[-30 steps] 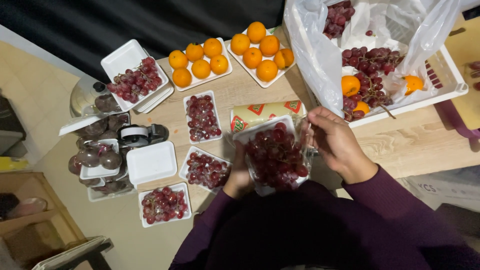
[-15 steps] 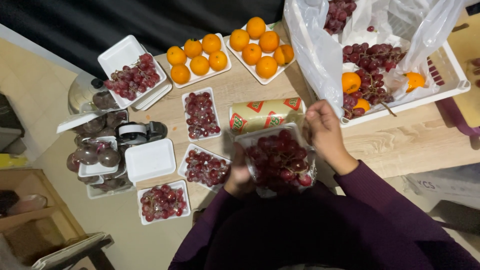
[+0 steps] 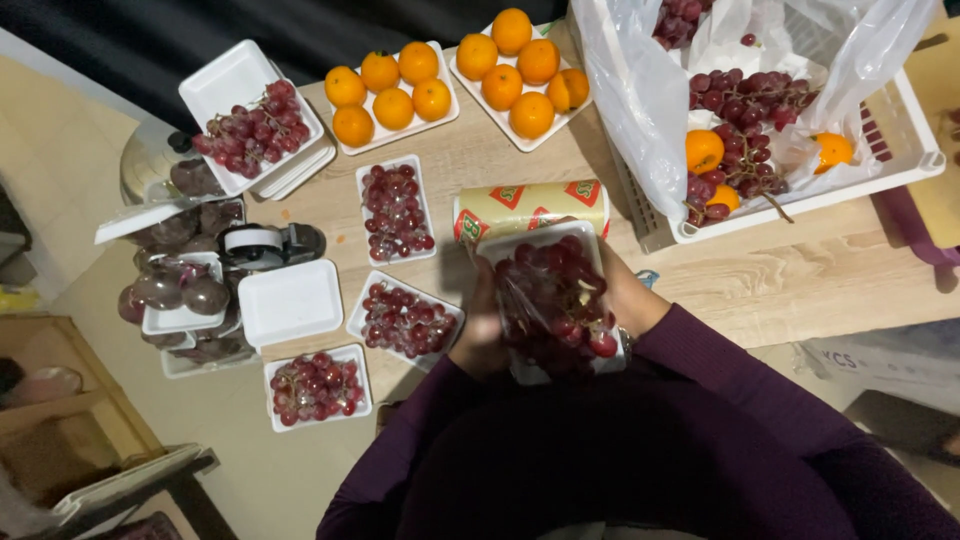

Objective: Wrapping individual plastic trays of red grapes with clear plastic film using a manual dispenser and cutter.

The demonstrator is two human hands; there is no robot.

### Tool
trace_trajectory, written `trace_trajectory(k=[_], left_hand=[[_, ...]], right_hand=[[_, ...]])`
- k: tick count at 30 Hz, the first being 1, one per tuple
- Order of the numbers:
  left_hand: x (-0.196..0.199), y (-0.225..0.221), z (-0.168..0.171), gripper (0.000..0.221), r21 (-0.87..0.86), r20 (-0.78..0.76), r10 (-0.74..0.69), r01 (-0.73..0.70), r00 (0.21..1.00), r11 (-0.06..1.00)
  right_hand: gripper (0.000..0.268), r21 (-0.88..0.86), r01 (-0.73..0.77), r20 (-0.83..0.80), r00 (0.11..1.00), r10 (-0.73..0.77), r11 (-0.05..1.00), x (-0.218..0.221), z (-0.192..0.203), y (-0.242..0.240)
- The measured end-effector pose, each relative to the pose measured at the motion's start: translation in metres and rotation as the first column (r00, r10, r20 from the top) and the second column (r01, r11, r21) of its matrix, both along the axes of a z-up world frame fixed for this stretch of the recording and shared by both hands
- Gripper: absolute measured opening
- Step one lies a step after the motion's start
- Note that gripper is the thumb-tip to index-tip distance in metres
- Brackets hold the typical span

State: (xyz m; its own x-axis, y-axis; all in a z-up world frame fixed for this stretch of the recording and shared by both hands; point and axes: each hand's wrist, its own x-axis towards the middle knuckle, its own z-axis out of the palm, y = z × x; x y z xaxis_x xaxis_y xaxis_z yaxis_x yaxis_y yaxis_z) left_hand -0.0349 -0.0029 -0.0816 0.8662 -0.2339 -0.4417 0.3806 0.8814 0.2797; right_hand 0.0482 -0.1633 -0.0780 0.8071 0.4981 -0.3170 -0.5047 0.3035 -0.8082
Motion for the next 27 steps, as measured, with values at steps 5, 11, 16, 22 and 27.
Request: trace_trajectory(k=[5,11,16,22,27], left_hand=[[-0.032,-0.003,-0.072,0.049,0.252,0.608,0.219,-0.447,0.763,0.858],[-0.015,0.004,-0.024,0.071,0.176,0.743,0.208,-0.485,0.637,0.857],[0.009,0.019,0.037,0.095,-0.157,-0.105,0.26,-0.274,0.96,0.949],[0.011,0.023,0.049,0.101,-0.031,0.013,0.384,-0.384,0.923,0.923],[0.011,0.024,0.054,0.095,-0.005,0.086,0.413,-0.414,0.907,0.91]], right_hand=[[0.016,0.008,-0.076,-0.023,0.997,0.076,0.997,-0.002,0.002,-0.005],[0.025,0.031,-0.147,-0.028,0.989,0.148,0.989,0.0,0.008,-0.012],[0.022,-0.081,-0.171,0.08,0.981,0.177,0.982,0.005,0.043,-0.024],[0.017,-0.244,-0.124,0.315,0.928,0.199,0.962,0.009,0.035,-0.041],[0.022,-0.2,-0.112,0.354,0.918,0.178,0.973,0.003,0.036,-0.033]])
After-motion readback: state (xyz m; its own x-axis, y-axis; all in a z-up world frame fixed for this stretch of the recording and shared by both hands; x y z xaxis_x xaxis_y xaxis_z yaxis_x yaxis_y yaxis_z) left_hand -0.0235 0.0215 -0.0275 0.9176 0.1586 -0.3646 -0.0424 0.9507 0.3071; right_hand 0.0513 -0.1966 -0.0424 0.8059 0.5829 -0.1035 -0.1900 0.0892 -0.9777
